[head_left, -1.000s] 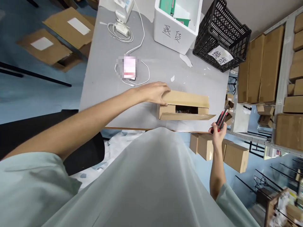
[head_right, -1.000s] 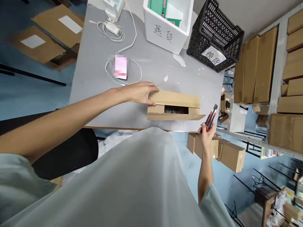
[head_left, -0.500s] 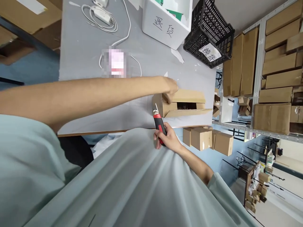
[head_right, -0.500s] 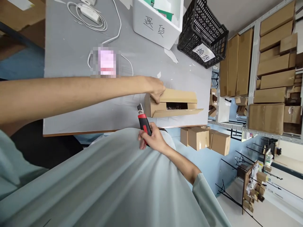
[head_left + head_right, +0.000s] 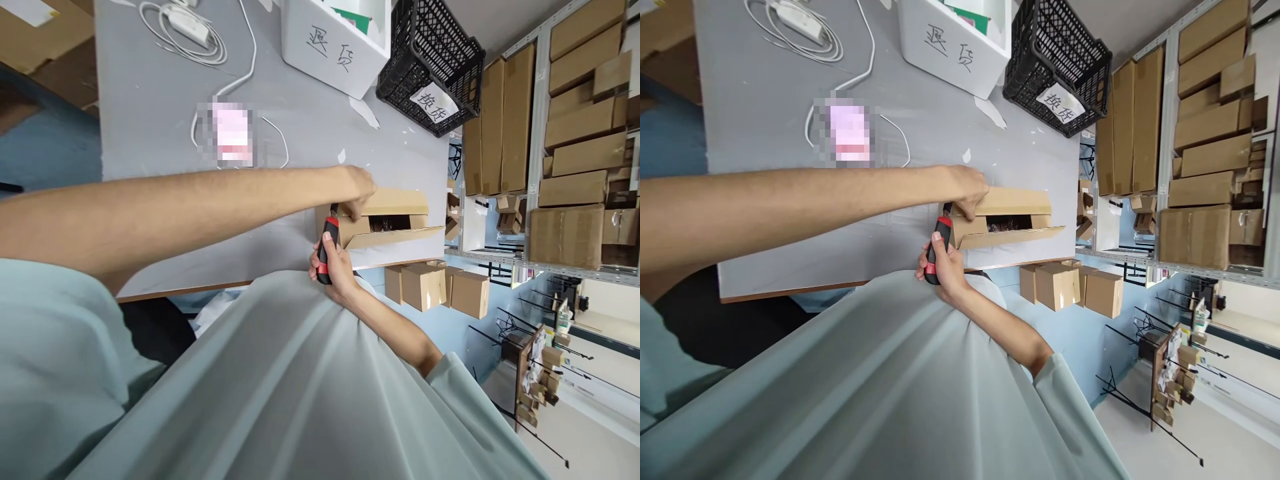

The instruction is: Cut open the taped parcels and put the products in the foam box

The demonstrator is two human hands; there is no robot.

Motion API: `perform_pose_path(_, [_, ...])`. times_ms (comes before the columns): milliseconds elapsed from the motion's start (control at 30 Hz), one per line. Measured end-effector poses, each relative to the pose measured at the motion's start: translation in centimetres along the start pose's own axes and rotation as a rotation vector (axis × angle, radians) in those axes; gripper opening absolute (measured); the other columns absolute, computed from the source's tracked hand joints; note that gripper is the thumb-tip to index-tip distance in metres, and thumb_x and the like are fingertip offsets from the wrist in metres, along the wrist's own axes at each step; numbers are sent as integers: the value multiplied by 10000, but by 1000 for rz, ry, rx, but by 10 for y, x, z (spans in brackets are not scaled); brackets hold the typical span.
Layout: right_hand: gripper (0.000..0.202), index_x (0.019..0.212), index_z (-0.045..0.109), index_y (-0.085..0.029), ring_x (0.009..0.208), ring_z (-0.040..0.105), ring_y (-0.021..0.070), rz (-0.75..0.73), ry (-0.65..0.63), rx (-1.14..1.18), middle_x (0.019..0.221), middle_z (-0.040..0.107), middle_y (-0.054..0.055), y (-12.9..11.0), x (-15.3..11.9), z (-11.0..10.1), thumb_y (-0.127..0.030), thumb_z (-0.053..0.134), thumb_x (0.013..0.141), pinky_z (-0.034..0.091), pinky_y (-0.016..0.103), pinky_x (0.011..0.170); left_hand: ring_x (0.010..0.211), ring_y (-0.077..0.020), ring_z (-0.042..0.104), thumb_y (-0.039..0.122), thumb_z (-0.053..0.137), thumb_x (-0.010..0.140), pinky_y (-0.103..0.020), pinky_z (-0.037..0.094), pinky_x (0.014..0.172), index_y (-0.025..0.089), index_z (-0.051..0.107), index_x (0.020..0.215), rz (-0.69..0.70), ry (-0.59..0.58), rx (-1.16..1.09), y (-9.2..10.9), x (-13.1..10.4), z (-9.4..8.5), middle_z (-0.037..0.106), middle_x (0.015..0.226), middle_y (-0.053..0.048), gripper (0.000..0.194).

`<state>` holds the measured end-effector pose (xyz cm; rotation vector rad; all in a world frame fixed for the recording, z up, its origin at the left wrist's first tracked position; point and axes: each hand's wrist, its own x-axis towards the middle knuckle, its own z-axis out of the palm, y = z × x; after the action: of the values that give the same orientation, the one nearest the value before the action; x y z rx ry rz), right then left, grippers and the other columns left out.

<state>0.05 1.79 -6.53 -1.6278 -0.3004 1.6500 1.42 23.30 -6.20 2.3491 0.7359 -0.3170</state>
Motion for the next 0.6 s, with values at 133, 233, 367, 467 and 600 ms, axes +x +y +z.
perform_pose_path(133, [698, 894, 553, -270, 437, 523, 121, 12, 6, 1, 554, 555, -97, 2, 2, 4, -933, 768, 886, 446, 262, 465, 1070, -410, 757, 513, 955, 689, -510, 581, 966, 213, 909, 951, 0, -23, 161, 7, -7, -9, 833, 975, -133, 401])
perform_pose_path(233, [694, 899, 554, -268, 447, 536, 126, -1, 16, 20, 561, 559, -92, 4, 4, 4, -926, 774, 888, 451, 265, 465, 1063, -411, 756, 492, 955, 695, -504, 586, 950, 181, 911, 973, -19, -26, 204, 6, -8, -11, 833, 1003, -159, 419])
perform_pose_path(367, [684, 909, 547, -270, 480, 565, 139, -4, 22, 37, 577, 552, -83, 6, 9, 7, -918, 767, 904, 449, 266, 469, 1193, -438, 737, 464, 962, 648, -502, 546, 1042, 243, 913, 1007, 3, 32, 5, -10, 9, 3, 802, 938, -94, 425])
perform_pose_path(467, [680, 913, 529, -275, 476, 540, 136, -28, 82, 69, 582, 538, -83, 13, 9, 11, -919, 747, 920, 426, 262, 457, 1254, -444, 716, 430, 970, 617, -502, 525, 1085, 263, 910, 1055, 12, 63, -85, -17, 17, 14, 797, 947, -80, 473])
perform_pose_path(600, [680, 889, 502, -275, 433, 460, 104, -66, 204, 117, 576, 536, -88, 29, -4, 12, -925, 695, 950, 417, 259, 452, 1177, -419, 738, 472, 981, 624, -491, 564, 1031, 225, 898, 975, -24, 9, 94, -9, 9, 12, 823, 1019, -118, 437])
